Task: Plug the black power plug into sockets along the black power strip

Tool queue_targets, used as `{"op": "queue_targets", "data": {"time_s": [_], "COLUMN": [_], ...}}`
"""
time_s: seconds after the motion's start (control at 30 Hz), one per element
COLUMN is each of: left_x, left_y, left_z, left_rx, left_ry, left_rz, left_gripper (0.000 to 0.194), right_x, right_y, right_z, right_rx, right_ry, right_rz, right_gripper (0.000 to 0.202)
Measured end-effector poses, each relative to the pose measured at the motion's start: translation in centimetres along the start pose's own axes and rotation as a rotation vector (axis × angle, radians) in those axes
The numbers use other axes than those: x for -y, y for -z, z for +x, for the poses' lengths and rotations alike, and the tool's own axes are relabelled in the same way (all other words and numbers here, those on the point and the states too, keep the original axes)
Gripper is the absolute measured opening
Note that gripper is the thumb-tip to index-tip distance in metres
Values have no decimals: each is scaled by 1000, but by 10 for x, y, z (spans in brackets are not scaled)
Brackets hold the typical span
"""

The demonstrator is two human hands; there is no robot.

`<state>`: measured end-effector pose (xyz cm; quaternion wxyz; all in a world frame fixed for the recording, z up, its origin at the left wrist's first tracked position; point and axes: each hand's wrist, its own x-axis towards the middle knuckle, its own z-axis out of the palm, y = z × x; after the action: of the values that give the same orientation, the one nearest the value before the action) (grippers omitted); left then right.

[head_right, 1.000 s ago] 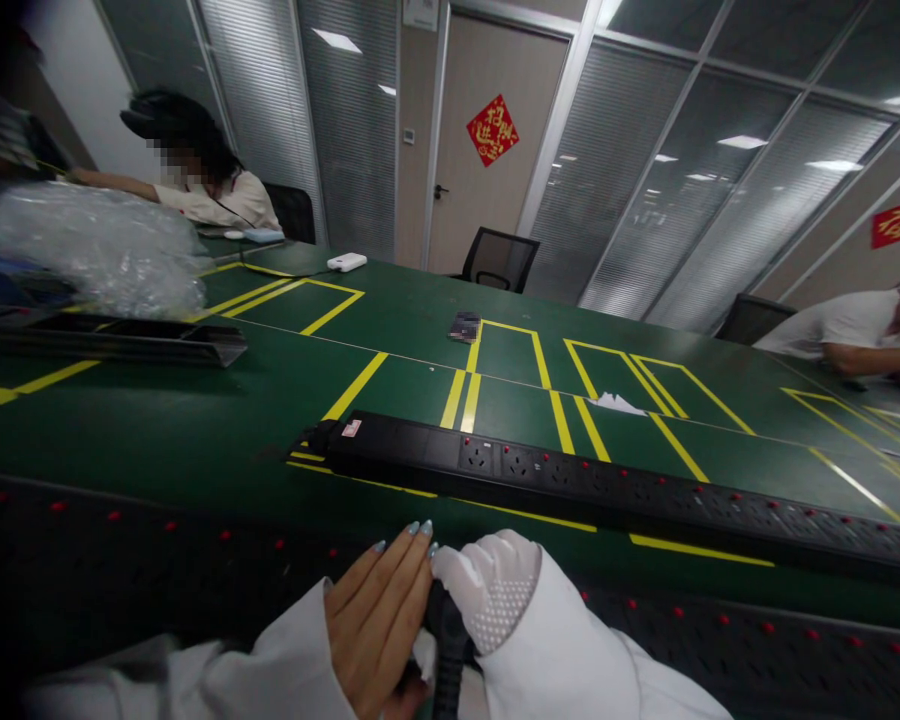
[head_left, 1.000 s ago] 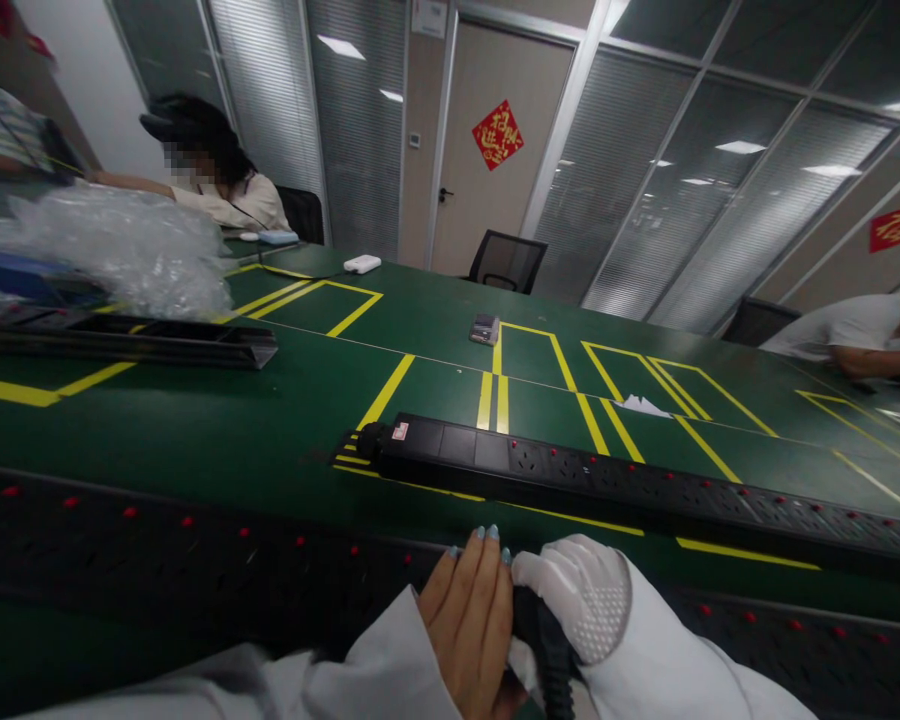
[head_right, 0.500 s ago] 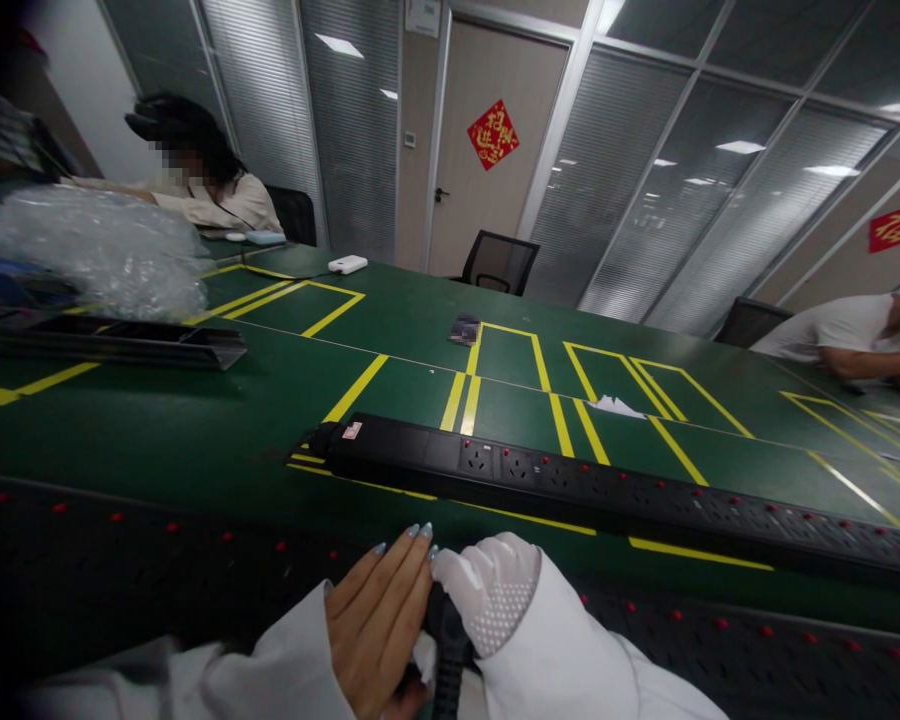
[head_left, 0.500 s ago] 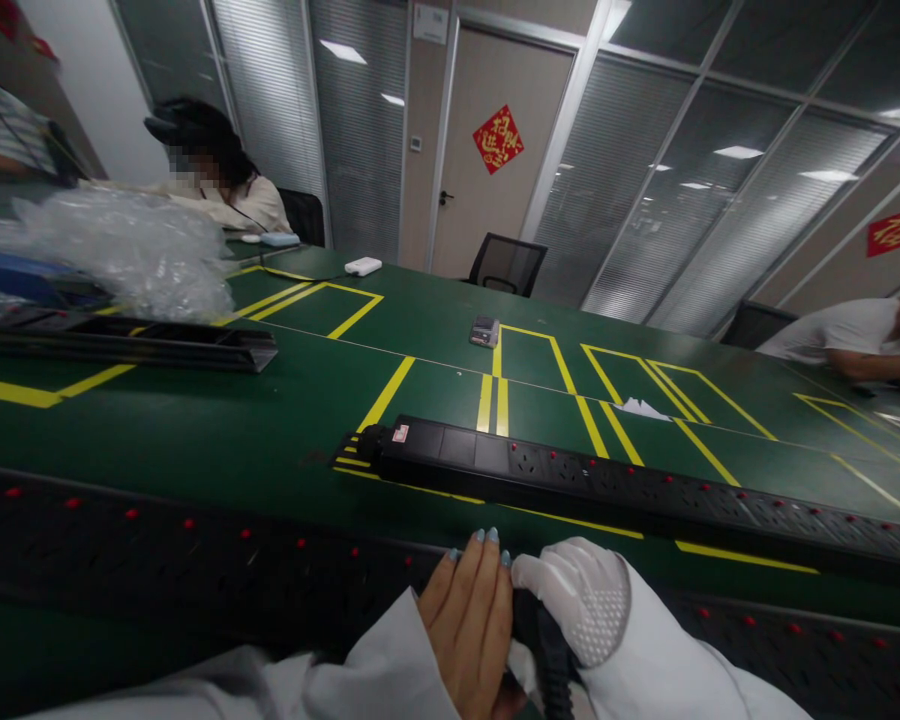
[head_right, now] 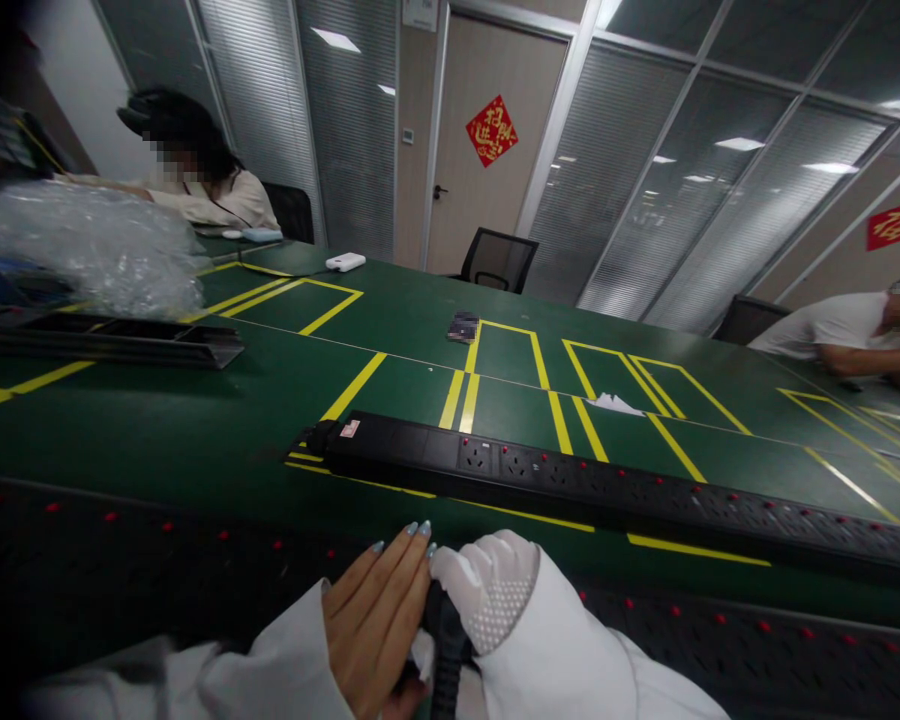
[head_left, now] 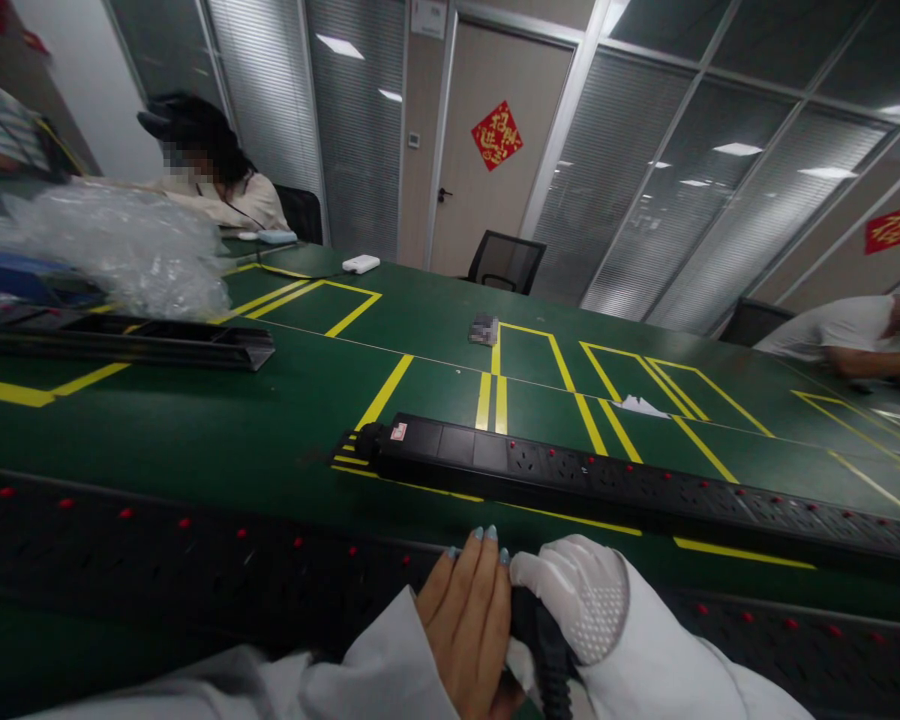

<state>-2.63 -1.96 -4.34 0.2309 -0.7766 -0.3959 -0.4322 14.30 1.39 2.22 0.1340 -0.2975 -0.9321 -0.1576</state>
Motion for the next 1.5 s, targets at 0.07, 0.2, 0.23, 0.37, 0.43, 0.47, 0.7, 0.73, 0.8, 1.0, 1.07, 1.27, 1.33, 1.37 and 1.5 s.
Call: {"op": "queue_targets", "data": {"time_s": [0.07,0.2,0.23,0.37,0.43,0.47,0.7,0.73,0.8,1.0,1.07,1.27,1.33,1.37,1.5], "left_x": [0,0,0,-1,-1,-1,0,-1,-1,0,0,0,-1,-1,0], "left_y": [0,0,0,0,0,0,0,0,0,1,2,1,1,1,2], "left_z": [0,0,0,-1,-1,-1,-2,-2,-2,-1,-1,0,0,0,0], "left_rx": [2,3,5,2,5,11,11,12,21,21,19,13,16,18,7], "left_ry": [-2,-7,-5,6,4,1,8,5,-1,-5,-13,9,12,10,2], "left_rz": [3,-2,-1,0,3,3,8,11,16,17,16,0,-1,-1,-3], "left_gripper": [53,53,53,55,55,54,55,55,55,56,55,55,54,54,52], "right_x": [0,2,2,3,3,3,2,2,2,3,3,4,4,4,3], "right_y": [1,3,3,5,6,6,5,4,4,4,3,2,2,2,2], "right_z": [1,3,3,4,4,3,2,2,2,2,2,2,2,2,1], "right_rx": [-1,-5,-7,-8,-7,-6,4,2,-2,-5,-4,-3,0,1,3], "right_ry": [3,2,1,1,3,3,0,-1,-2,-3,-5,-8,-8,-8,-4], "right_rz": [6,15,15,24,28,29,23,24,25,25,26,35,36,35,28], "right_gripper": [25,26,26,26,26,26,32,32,29,29,29,30,29,29,31]}}
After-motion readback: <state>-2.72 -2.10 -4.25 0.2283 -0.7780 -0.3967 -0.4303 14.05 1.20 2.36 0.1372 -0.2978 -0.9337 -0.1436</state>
